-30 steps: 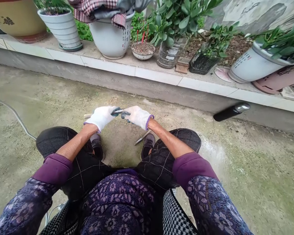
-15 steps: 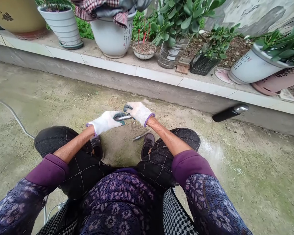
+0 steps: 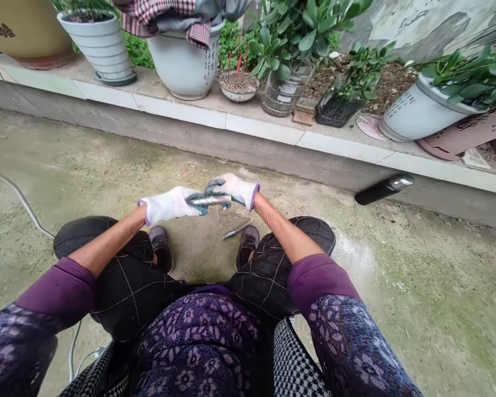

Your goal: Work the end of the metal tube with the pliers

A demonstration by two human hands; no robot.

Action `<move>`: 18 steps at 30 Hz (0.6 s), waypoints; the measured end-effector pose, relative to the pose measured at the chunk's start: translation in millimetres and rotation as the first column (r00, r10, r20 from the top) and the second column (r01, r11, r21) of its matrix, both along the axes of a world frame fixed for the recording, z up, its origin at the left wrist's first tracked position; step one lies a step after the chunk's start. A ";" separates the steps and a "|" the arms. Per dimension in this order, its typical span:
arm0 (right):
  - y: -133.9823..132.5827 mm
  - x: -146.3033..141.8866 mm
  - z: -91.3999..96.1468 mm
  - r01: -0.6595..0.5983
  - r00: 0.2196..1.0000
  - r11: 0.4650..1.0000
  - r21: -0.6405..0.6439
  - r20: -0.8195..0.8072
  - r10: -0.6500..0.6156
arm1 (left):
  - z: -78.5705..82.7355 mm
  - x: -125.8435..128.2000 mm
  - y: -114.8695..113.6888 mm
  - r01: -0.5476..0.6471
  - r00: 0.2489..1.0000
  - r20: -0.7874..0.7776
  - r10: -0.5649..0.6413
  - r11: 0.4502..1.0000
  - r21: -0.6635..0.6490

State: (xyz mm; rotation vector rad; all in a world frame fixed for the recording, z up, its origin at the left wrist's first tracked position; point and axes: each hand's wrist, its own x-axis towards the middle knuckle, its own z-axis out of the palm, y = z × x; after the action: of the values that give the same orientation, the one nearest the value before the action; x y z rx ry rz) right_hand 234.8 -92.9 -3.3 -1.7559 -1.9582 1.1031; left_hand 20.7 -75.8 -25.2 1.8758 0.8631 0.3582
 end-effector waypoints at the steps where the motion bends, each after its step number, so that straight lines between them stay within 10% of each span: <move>1: 0.9 -4.2 -1.7 0.056 0.994 0.998 0.007 -0.093 -0.055 | 5.5 -2.2 7.8 -0.013 1.000 0.002 0.013 1.000 0.023; 5: 2.9 -23.5 -6.8 0.233 0.917 0.970 0.070 -0.348 -0.195 | 20.8 -9.8 46.6 -0.103 0.994 -0.013 0.106 0.986 0.130; 11: 3.1 -37.9 -3.9 0.165 0.986 0.982 0.089 -0.009 -0.165 | 7.3 5.2 67.4 0.107 0.933 -0.351 0.077 0.873 0.476; 18: -4.3 -30.2 6.5 0.035 0.987 0.998 0.050 0.156 -0.042 | -0.6 7.7 44.9 0.117 0.966 -0.256 -0.031 0.937 0.329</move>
State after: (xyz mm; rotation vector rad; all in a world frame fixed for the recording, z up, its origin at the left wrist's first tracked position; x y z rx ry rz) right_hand 204.5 -97.2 3.2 -1.8986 -2.0125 0.9233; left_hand 28.3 -30.9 -25.7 2.3079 0.9367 0.2398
